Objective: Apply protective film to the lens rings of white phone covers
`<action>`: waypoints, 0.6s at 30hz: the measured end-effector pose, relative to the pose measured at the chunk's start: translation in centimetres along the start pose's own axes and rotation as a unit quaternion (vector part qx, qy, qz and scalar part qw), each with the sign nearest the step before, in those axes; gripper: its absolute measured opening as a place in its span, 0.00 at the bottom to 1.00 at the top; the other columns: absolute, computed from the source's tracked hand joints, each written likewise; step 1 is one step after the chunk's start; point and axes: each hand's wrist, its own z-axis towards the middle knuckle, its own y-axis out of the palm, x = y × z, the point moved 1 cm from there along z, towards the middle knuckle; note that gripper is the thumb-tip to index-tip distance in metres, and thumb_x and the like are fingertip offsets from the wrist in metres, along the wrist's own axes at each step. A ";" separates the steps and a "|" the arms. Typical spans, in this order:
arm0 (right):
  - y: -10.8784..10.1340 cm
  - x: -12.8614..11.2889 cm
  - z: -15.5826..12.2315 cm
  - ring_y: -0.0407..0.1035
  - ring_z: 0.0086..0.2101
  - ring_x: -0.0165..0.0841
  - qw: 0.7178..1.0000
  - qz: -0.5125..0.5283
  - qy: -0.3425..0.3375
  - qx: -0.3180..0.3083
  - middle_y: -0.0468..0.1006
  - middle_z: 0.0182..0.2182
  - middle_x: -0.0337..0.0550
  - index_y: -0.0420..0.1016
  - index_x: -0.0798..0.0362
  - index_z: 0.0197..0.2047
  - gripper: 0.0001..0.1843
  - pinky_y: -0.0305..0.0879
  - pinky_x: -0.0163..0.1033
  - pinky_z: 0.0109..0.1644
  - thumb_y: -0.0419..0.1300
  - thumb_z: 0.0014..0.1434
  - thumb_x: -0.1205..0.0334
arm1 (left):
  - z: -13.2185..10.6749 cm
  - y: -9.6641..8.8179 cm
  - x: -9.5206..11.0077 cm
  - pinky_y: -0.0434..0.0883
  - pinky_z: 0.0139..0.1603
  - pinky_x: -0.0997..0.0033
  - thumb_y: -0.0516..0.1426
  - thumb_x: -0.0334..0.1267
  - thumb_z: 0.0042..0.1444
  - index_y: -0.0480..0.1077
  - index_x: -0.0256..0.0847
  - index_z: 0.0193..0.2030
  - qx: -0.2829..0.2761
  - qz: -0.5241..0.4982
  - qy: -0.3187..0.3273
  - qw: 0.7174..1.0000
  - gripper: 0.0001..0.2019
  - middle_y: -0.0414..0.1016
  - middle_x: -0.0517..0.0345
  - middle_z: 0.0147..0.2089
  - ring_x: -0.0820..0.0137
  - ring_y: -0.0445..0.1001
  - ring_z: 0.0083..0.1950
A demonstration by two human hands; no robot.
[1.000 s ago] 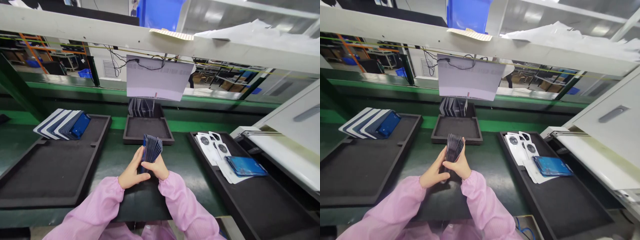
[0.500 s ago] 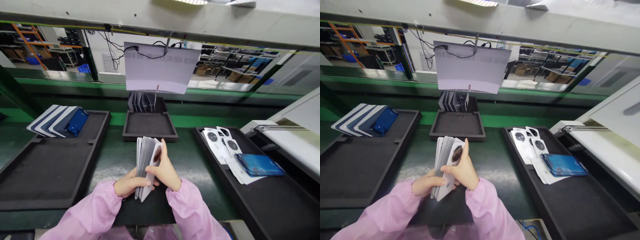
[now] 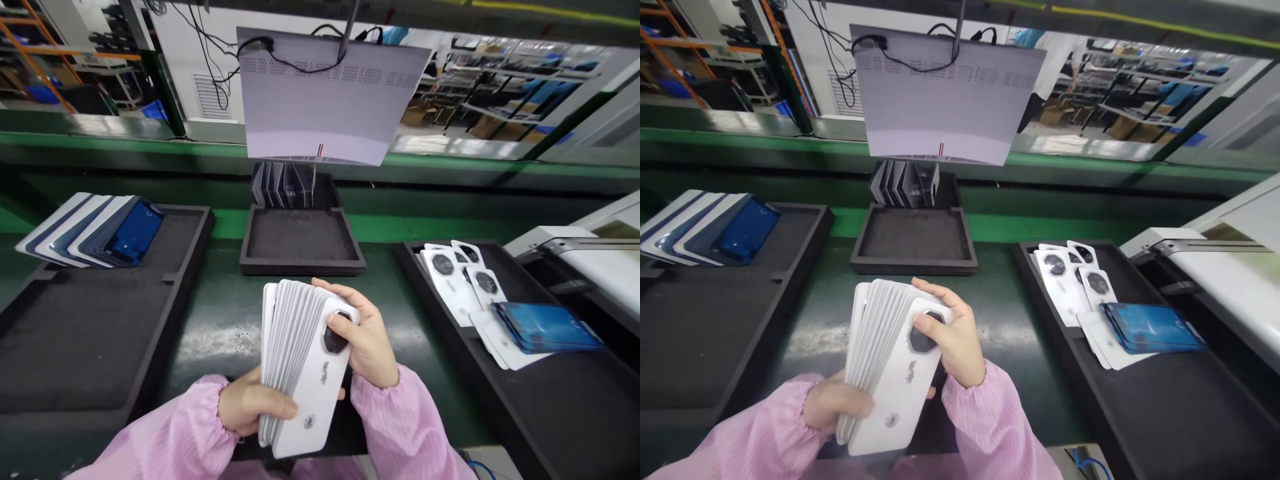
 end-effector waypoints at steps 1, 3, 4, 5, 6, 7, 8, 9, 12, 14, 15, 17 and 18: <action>0.0 0.0 0.0 0.69 0.49 0.43 1.000 0.009 0.001 0.001 0.72 0.52 0.45 0.73 0.48 0.42 0.21 0.65 0.51 0.53 0.69 0.43 0.57 | 0.0 0.0 0.0 0.70 0.47 0.58 0.61 0.34 0.38 0.72 0.38 0.50 0.009 0.004 0.003 1.000 0.27 0.75 0.46 0.51 0.52 0.71 0.52; 0.0 0.0 -0.1 0.69 0.49 0.44 1.000 0.026 0.006 -0.003 0.72 0.53 0.45 0.73 0.47 0.41 0.20 0.64 0.54 0.54 0.69 0.43 0.56 | 0.0 -0.1 -0.1 0.71 0.41 0.65 0.61 0.33 0.38 0.75 0.39 0.45 0.030 0.012 0.007 0.999 0.23 0.78 0.51 0.43 0.59 0.75 0.44; -0.1 0.1 -0.1 0.68 0.50 0.44 0.999 0.033 0.004 -0.005 0.72 0.52 0.45 0.72 0.47 0.41 0.20 0.63 0.55 0.54 0.69 0.43 0.56 | 0.0 -0.1 -0.1 0.71 0.38 0.69 0.62 0.33 0.38 0.76 0.39 0.43 0.040 0.015 0.008 0.999 0.20 0.78 0.53 0.38 0.63 0.75 0.39; -0.1 0.1 -0.1 0.68 0.50 0.45 0.999 0.039 0.000 -0.007 0.72 0.52 0.45 0.72 0.47 0.40 0.19 0.63 0.56 0.54 0.69 0.43 0.56 | 0.0 -0.2 -0.1 0.71 0.36 0.72 0.62 0.33 0.38 0.76 0.40 0.40 0.047 0.020 0.010 0.999 0.18 0.78 0.56 0.35 0.66 0.74 0.36; -0.2 0.1 0.0 0.68 0.51 0.45 0.999 0.042 -0.006 -0.009 0.73 0.52 0.45 0.72 0.46 0.40 0.19 0.62 0.56 0.55 0.69 0.43 0.57 | 0.0 -0.2 0.0 0.70 0.35 0.73 0.63 0.34 0.39 0.76 0.40 0.39 0.050 0.030 0.014 0.998 0.16 0.77 0.57 0.34 0.68 0.73 0.35; -0.2 0.1 0.0 0.67 0.51 0.45 0.999 0.044 -0.015 -0.011 0.73 0.51 0.45 0.72 0.46 0.39 0.19 0.62 0.56 0.55 0.69 0.43 0.57 | -0.1 -0.2 0.1 0.70 0.35 0.73 0.63 0.35 0.41 0.76 0.41 0.39 0.042 0.050 0.019 0.998 0.15 0.76 0.57 0.34 0.69 0.73 0.35; -0.3 0.2 0.0 0.67 0.51 0.45 0.999 0.046 -0.023 -0.015 0.73 0.51 0.44 0.72 0.46 0.39 0.18 0.61 0.56 0.55 0.69 0.43 0.57 | -0.1 -0.2 0.3 0.69 0.36 0.73 0.62 0.36 0.43 0.75 0.41 0.40 0.029 0.076 0.026 0.996 0.14 0.76 0.57 0.35 0.69 0.72 0.36; -0.3 0.2 0.1 0.67 0.51 0.45 0.998 0.047 -0.029 -0.019 0.74 0.51 0.44 0.71 0.46 0.38 0.18 0.61 0.56 0.55 0.69 0.43 0.57 | -0.1 -0.2 0.5 0.69 0.37 0.73 0.61 0.37 0.45 0.74 0.41 0.41 0.014 0.108 0.033 0.993 0.14 0.75 0.57 0.36 0.69 0.71 0.37; -0.4 0.3 0.2 0.68 0.50 0.44 0.998 0.042 -0.040 -0.032 0.74 0.50 0.43 0.70 0.45 0.38 0.18 0.62 0.56 0.54 0.69 0.43 0.56 | -0.2 -0.2 0.7 0.69 0.40 0.70 0.59 0.37 0.49 0.72 0.40 0.42 -0.005 0.195 0.052 0.979 0.12 0.73 0.56 0.37 0.68 0.70 0.38; -0.4 0.4 0.2 0.69 0.49 0.45 0.998 0.027 -0.049 -0.037 0.75 0.49 0.43 0.69 0.44 0.39 0.20 0.62 0.57 0.53 0.70 0.43 0.55 | -0.3 -0.4 0.6 0.69 0.43 0.66 0.58 0.37 0.50 0.71 0.39 0.42 0.015 0.229 0.053 0.972 0.12 0.73 0.55 0.38 0.66 0.70 0.39; -0.4 0.4 0.2 0.69 0.50 0.45 0.997 0.016 -0.058 -0.038 0.74 0.49 0.44 0.69 0.44 0.39 0.21 0.62 0.57 0.53 0.70 0.43 0.54 | -0.3 -0.6 0.5 0.69 0.44 0.64 0.58 0.38 0.50 0.71 0.39 0.43 0.027 0.245 0.052 0.968 0.13 0.73 0.53 0.38 0.65 0.71 0.40; -0.5 0.2 0.1 0.68 0.51 0.45 0.996 -0.003 -0.083 -0.045 0.74 0.49 0.44 0.68 0.44 0.40 0.22 0.61 0.57 0.54 0.70 0.43 0.54 | -0.4 -0.7 0.3 0.69 0.45 0.60 0.58 0.36 0.49 0.71 0.39 0.43 0.048 0.276 0.057 0.958 0.14 0.74 0.52 0.40 0.61 0.72 0.41; -0.5 0.2 0.0 0.67 0.51 0.44 0.994 -0.009 -0.098 -0.051 0.74 0.49 0.44 0.68 0.44 0.41 0.22 0.60 0.57 0.55 0.70 0.44 0.54 | -0.4 -0.7 0.2 0.69 0.46 0.59 0.58 0.35 0.48 0.71 0.39 0.43 0.054 0.283 0.064 0.955 0.14 0.75 0.52 0.40 0.60 0.72 0.42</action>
